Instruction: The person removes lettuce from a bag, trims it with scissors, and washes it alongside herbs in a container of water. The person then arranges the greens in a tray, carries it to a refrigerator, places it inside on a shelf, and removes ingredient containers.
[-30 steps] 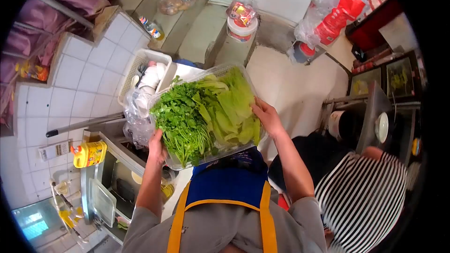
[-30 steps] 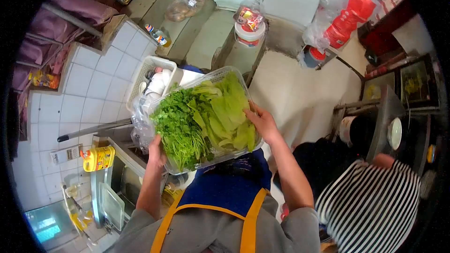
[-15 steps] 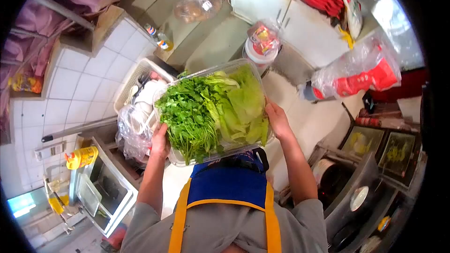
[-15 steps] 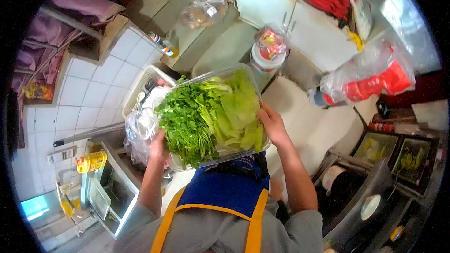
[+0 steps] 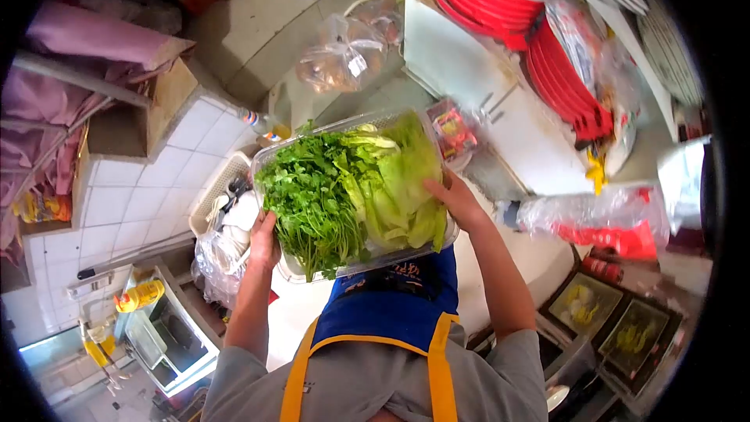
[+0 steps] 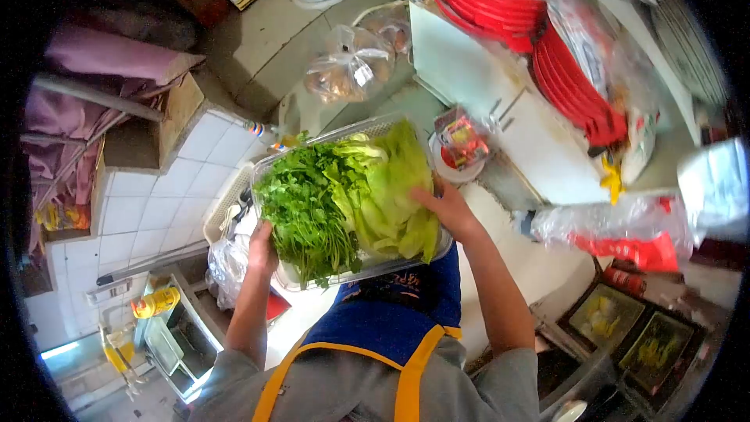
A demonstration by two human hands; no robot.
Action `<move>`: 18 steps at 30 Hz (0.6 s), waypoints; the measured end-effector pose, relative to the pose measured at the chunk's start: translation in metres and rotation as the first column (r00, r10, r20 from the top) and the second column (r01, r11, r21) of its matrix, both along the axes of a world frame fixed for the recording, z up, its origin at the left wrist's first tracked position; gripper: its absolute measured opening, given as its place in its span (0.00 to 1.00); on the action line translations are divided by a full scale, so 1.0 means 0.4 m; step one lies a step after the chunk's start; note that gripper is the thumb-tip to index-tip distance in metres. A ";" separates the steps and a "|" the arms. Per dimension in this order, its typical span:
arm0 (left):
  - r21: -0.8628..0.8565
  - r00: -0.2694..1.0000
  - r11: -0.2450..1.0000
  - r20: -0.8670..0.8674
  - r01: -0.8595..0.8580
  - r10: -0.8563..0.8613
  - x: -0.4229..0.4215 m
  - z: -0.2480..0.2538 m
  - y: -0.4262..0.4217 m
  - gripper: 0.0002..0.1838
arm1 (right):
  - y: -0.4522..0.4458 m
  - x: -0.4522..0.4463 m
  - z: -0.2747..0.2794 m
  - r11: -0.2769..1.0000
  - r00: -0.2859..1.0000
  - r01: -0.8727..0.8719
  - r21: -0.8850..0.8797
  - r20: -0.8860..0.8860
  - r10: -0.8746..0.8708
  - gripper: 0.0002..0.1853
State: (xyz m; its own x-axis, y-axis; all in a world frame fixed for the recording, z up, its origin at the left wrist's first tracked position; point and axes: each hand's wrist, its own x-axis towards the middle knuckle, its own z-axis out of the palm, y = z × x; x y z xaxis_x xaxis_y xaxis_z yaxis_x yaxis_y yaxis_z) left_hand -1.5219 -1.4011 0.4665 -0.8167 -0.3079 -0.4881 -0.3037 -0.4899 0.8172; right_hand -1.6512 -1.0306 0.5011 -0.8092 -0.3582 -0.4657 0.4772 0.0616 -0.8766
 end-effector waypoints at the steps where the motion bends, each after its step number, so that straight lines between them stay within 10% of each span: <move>1: 0.029 1.000 0.999 0.006 -0.031 0.031 -0.035 0.007 0.012 0.22 | 0.001 -0.050 0.005 1.000 1.000 -0.015 0.011 -0.006 0.015 0.39; 18: 0.071 0.946 0.945 0.085 -0.319 0.313 -0.425 0.448 0.056 0.22 | -0.097 -0.669 0.465 0.944 0.937 -0.301 0.131 -0.140 0.319 0.42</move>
